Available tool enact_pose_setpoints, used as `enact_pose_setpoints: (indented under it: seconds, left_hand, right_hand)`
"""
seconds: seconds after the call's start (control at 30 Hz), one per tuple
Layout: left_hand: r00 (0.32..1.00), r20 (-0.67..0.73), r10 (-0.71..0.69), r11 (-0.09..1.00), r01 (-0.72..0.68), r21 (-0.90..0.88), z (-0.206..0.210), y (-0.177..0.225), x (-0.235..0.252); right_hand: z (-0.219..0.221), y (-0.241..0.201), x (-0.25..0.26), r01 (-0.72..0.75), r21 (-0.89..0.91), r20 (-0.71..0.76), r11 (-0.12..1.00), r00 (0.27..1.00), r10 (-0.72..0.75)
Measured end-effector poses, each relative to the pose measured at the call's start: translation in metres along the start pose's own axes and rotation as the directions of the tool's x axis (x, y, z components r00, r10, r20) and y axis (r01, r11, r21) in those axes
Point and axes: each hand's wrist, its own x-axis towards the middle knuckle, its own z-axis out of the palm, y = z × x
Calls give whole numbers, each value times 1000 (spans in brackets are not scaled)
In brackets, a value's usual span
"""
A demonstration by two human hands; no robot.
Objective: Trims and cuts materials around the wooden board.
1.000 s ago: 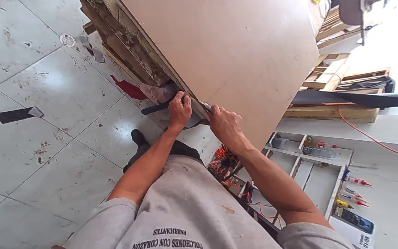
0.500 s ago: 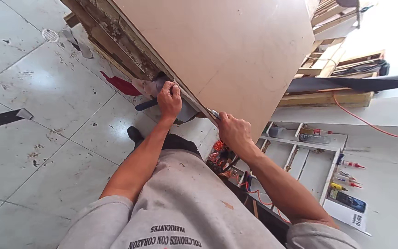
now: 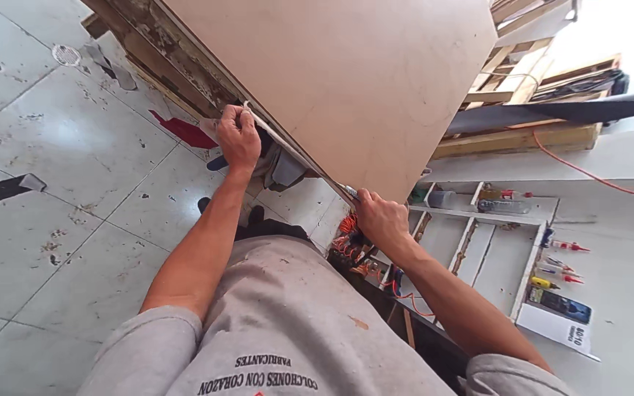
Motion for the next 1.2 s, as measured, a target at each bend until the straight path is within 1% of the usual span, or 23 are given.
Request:
enact_pose_setpoints:
  seconds: [0.1,0.17,0.23,0.27,0.33,0.4,0.47,0.5,0.53,0.57,0.6,0.67,0.8,0.9,0.97,1.07,1.13,1.2]
  left_hand:
    - [999,-31,41,998,-39,53,-3,-2,-2]
    - [998,-52,25,998,-22,60,-15,-4,0]
    - [996,-90,2,1000,-1,15,-36,-5,2]
    - [993,-121,-13,1000,9,-28,-48,-7,3]
    - [980,-199,-24,996,7,-86,-73,-13,8]
    - [973,-230,9,997,-26,-71,-107,-20,10]
    - [980,-187,75,992,-92,-86,-142,-28,6]
    - [980,-173,100,981,-126,-144,-156,-30,2]
    - [980,-160,115,963,-149,-226,-167,-29,-4]
    - [982,-144,119,936,-159,-315,-174,-27,-12]
    - [987,-126,98,908,-141,-394,-178,-23,-22]
    - [994,-108,-6,871,-48,-489,-174,-16,-44]
    - [970,-86,-228,834,149,-532,-162,-24,-81]
    - [923,-145,-357,805,226,-548,-171,-28,-84]
    - [891,-173,-420,802,275,-531,-182,-23,-71]
    - [881,-141,-452,806,336,-487,-199,-5,-19]
    - [899,-108,-424,824,333,-458,-205,7,26]
    - [947,-60,-315,871,263,-414,-205,19,80]
  right_hand:
    - [19,28,-23,6,22,-21,1000,1000,-5]
    - [46,65,-53,-2,19,-4,1000,1000,2]
    - [78,109,-88,4,70,-18,998,1000,-2]
    - [90,130,-104,-2,139,-20,990,1000,5]
    - [105,158,-129,-28,356,-8,934,999,33]
    - [115,169,-140,-49,594,-8,803,998,67]
    - [122,166,-142,-52,808,4,587,997,83]
    - [123,162,-140,-31,882,-4,470,997,73]
    - [123,158,-134,-4,922,-21,387,998,60]
    - [122,156,-127,32,941,-49,337,998,43]
    - [121,154,-118,66,951,-78,303,997,28]
    - [118,150,-97,130,963,-133,237,991,-2]
    - [109,135,-49,233,966,-228,110,972,-60]
    - [98,112,-18,268,963,-269,-36,963,-30]
    - [91,92,-7,261,954,-259,-150,965,37]
    - [75,56,7,241,934,-211,-263,968,135]
    - [67,34,15,242,927,-191,-287,962,194]
    - [58,15,23,244,935,-171,-258,946,274]
